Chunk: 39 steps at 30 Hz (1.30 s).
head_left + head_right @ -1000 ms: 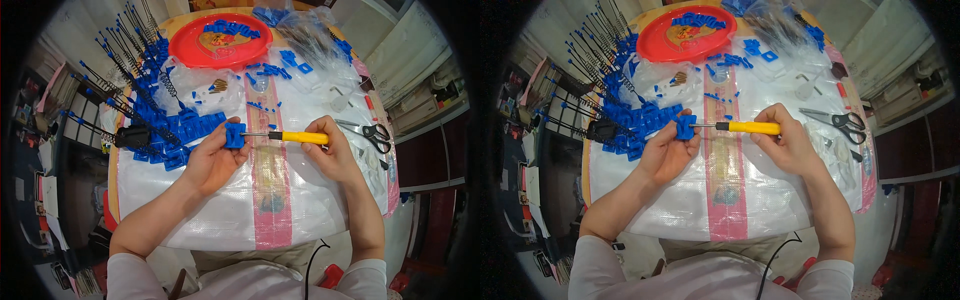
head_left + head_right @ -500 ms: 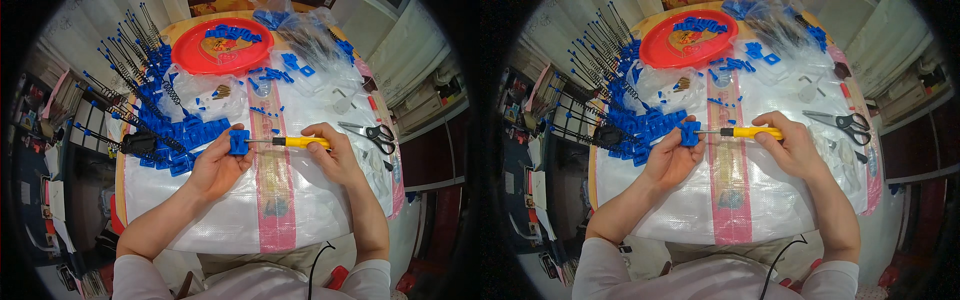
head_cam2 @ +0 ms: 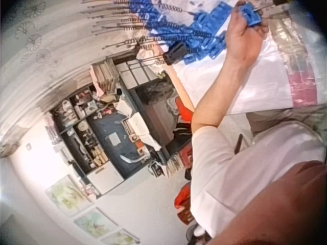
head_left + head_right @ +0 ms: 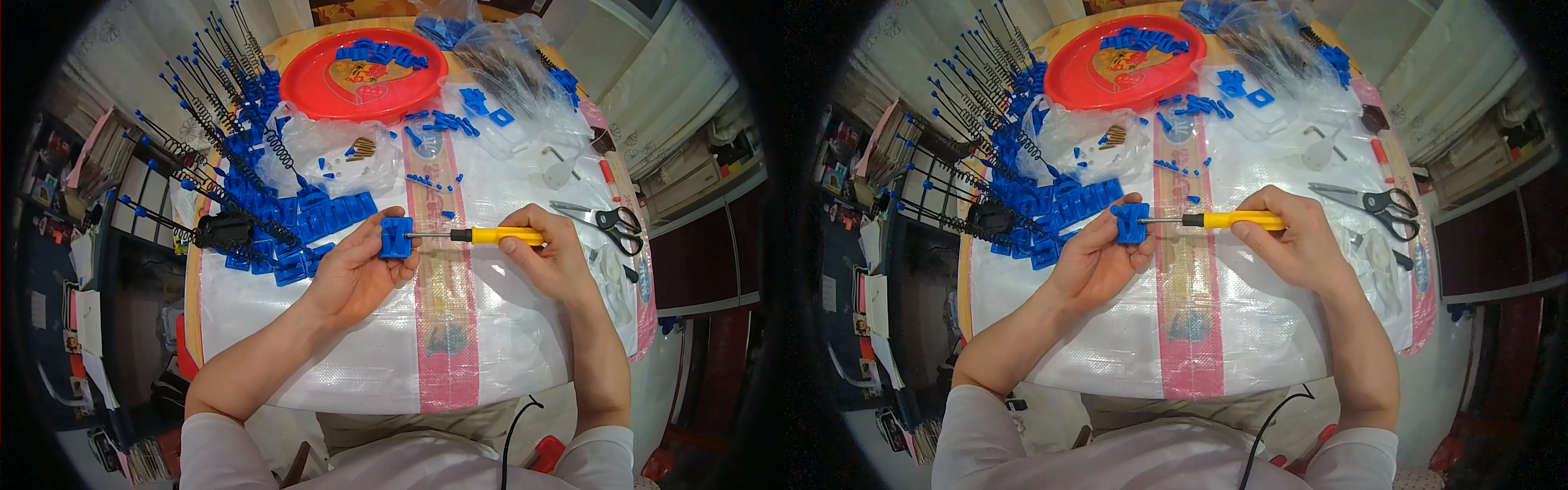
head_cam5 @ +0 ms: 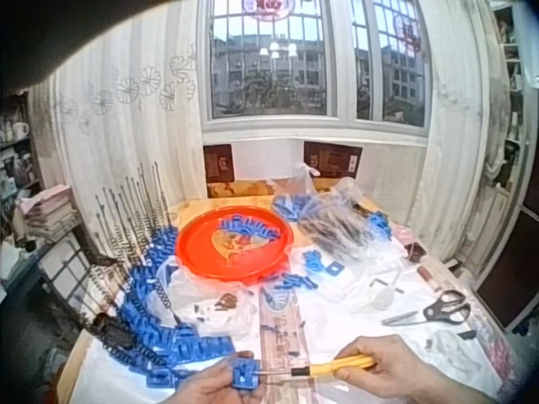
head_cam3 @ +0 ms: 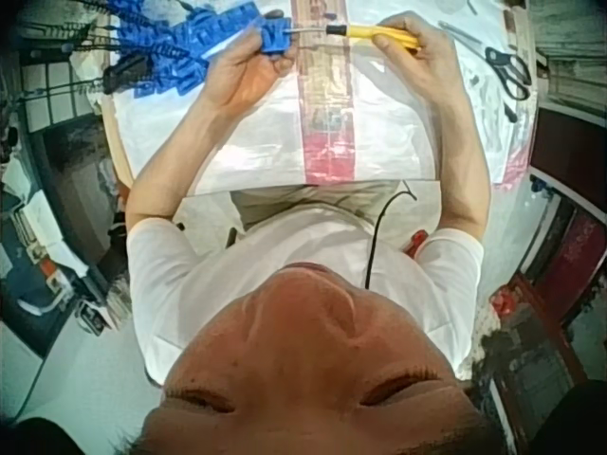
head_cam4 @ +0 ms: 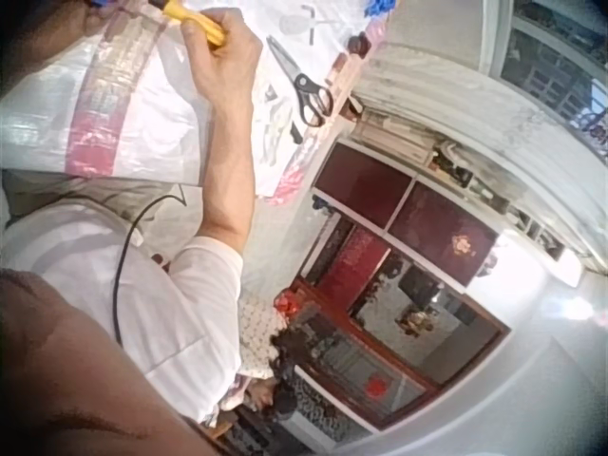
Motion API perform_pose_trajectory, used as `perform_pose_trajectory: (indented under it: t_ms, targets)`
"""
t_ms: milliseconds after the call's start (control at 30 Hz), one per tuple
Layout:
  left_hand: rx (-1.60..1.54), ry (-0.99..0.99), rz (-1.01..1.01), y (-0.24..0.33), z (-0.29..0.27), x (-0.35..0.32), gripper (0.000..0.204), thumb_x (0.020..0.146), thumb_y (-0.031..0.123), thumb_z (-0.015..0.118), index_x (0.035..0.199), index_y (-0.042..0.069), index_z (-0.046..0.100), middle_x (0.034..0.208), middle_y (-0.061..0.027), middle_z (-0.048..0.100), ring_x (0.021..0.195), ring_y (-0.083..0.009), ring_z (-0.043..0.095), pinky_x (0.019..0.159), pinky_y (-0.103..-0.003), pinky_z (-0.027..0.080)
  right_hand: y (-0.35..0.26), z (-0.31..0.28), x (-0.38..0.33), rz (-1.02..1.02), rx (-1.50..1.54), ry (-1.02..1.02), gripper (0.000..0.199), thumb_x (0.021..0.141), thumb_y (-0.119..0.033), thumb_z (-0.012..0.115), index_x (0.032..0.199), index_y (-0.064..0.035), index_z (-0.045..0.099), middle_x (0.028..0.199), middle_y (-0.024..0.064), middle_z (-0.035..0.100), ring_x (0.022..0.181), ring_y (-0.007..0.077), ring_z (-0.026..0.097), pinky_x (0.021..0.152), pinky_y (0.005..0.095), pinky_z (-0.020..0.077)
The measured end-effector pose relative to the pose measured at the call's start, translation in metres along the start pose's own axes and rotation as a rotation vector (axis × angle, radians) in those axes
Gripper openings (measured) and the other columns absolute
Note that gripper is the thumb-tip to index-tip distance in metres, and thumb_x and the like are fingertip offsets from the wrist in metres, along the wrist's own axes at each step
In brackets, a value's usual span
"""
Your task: Assembling small blue plastic parts with black springs and securing them with a screwdriver.
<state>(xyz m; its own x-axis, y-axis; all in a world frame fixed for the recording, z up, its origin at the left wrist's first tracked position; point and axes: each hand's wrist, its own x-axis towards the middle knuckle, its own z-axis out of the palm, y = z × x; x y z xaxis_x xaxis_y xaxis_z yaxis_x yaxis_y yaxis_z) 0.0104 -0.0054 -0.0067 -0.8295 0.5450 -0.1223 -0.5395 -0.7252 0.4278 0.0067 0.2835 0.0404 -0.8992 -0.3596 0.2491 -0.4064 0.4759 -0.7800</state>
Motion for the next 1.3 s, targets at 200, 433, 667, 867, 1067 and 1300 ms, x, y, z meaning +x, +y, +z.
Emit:
perform_pose_trajectory:
  t_ms: [200,433,667,867,1067,1300]
  targets:
    - [0.035,0.058,0.015,-0.001,0.003,0.0,0.038,0.103,0.018,0.046,0.137,0.003,0.038,0.116,-0.0167,0.06,0.101,-0.0225,0.061,0.093,-0.038,0.049,-0.003,0.001,0.0,0.04,-0.031,0.001,0.027,0.085,-0.016,0.073,0.103,-0.0007,0.06,0.072,0.0049,0.061,0.063,0.0093,0.056,0.057,0.0244,0.0431]
    - [0.047,-0.014,-0.035,0.001,0.002,-0.001,0.034,0.102,0.015,0.048,0.134,0.003,0.041,0.117,-0.0197,0.061,0.106,-0.0252,0.062,0.095,-0.037,0.051,-0.002,0.001,-0.002,0.062,0.057,0.024,0.022,0.084,-0.013,0.073,0.098,-0.0018,0.061,0.074,0.0033,0.062,0.066,0.0083,0.056,0.058,0.0244,0.0436]
    - [0.103,0.051,-0.031,-0.001,0.004,0.001,0.035,0.105,0.019,0.041,0.137,0.004,0.039,0.119,-0.0216,0.06,0.096,-0.0234,0.061,0.088,-0.035,0.05,-0.002,-0.001,0.001,0.036,-0.018,0.072,0.019,0.083,-0.013,0.074,0.092,-0.0008,0.062,0.075,0.0041,0.063,0.065,0.0092,0.056,0.059,0.0248,0.0439]
    - [0.103,0.054,-0.02,-0.002,0.004,0.001,0.035,0.104,0.018,0.044,0.135,0.004,0.04,0.118,-0.0214,0.061,0.1,-0.0246,0.061,0.09,-0.036,0.05,-0.006,0.003,0.0,0.087,0.082,0.097,0.022,0.083,-0.016,0.075,0.091,-0.0017,0.06,0.072,0.0036,0.062,0.063,0.009,0.055,0.058,0.024,0.043]
    - [0.097,0.018,-0.018,-0.001,-0.002,0.001,0.036,0.102,0.016,0.048,0.135,0.003,0.039,0.12,-0.0226,0.06,0.109,-0.0271,0.061,0.095,-0.038,0.049,0.004,-0.004,-0.002,0.012,-0.035,0.008,0.024,0.084,-0.018,0.074,0.095,-0.0015,0.061,0.072,0.004,0.062,0.063,0.0093,0.055,0.057,0.0252,0.0422]
    - [0.1,0.011,-0.007,-0.001,-0.003,0.001,0.036,0.103,0.018,0.047,0.134,0.002,0.04,0.122,-0.0222,0.059,0.11,-0.0272,0.06,0.095,-0.038,0.05,0.004,-0.001,-0.001,0.013,-0.013,0.015,0.026,0.084,-0.016,0.073,0.101,-0.0018,0.06,0.075,0.0041,0.062,0.066,0.0094,0.055,0.058,0.0254,0.0424]
